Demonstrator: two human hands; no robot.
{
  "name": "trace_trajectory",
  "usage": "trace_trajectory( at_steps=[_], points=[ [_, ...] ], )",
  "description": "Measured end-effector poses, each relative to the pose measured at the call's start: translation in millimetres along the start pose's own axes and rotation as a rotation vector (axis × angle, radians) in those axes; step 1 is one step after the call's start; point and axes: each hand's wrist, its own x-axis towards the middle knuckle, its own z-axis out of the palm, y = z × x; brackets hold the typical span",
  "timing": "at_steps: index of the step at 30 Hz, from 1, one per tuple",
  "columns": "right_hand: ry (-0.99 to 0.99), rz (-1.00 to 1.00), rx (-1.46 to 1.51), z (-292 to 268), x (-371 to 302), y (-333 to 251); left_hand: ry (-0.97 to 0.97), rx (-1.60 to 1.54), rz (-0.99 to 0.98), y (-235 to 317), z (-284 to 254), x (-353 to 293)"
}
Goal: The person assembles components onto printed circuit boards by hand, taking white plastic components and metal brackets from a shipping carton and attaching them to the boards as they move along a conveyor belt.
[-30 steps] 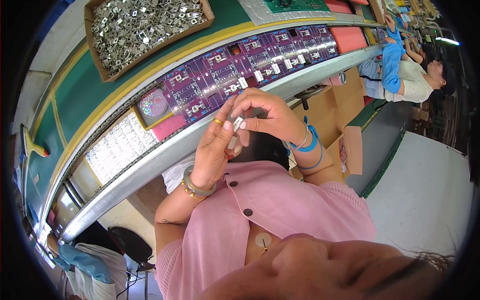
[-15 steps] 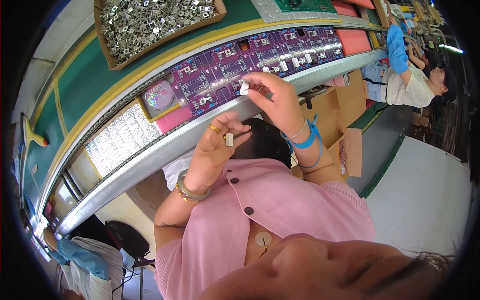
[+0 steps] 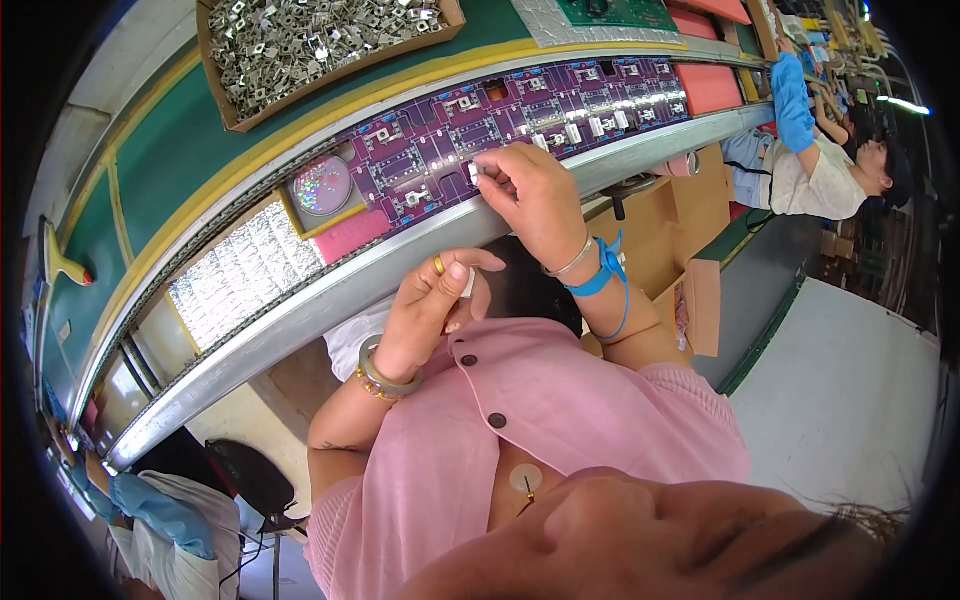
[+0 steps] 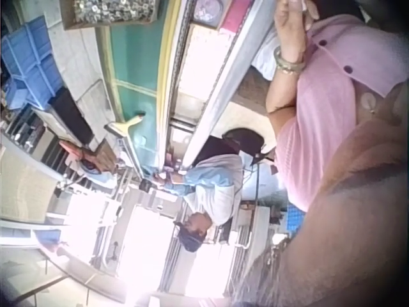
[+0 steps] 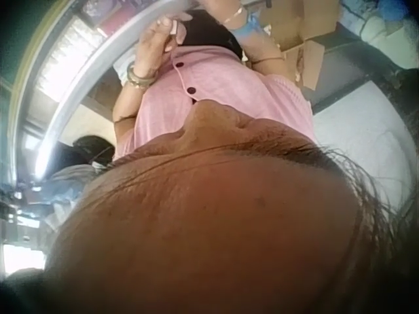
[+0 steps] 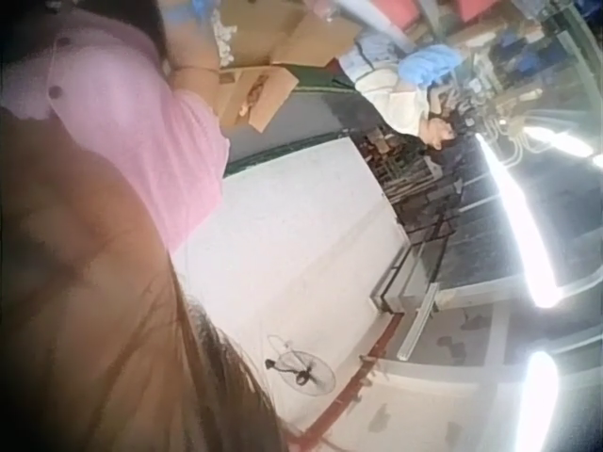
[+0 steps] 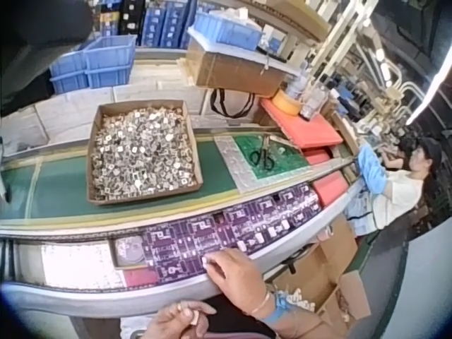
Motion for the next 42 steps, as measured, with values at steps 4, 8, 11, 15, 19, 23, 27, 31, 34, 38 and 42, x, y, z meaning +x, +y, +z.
trace_trajectory(
  at_steps=[4,8,11,15,19,23,27,31,34,38,42],
  points=[
    [0.001,-0.031,-0.105,5,4,-2,0.021,0.06,0.073,-3,1,2],
    [0.0,-0.002,-0.125,7,6,-6,0.195,0.155,0.107,-3,4,-1],
    [0.001,-0.021,-0.162,6,10,-7,0.262,0.247,0.167,-1,7,0],
    [0.004,-0.068,-0.151,7,9,-6,0.311,0.418,0.263,-1,8,-2],
    [0.082,-0.123,-0.177,6,12,-7,0.398,0.477,0.279,-6,3,-2],
    [-0.252,0.041,0.319,-19,-2,-25,0.503,0.825,0.531,-5,-5,-1],
    [-0.349,0.005,0.447,-15,-12,-38,0.549,1.154,0.657,-1,-10,-3],
    [-0.318,0.137,0.48,-11,-11,-37,0.56,1.183,0.611,7,-11,-5],
    [-0.082,0.11,0.325,1,-3,-28,0.707,1.533,0.577,24,-25,-9],
    [-0.045,0.027,0.161,13,-1,-15,0.84,1.722,0.401,28,-29,-14],
    [-0.053,0.016,0.125,15,0,-15,0.848,1.762,0.369,25,-29,-13]
  ],
)
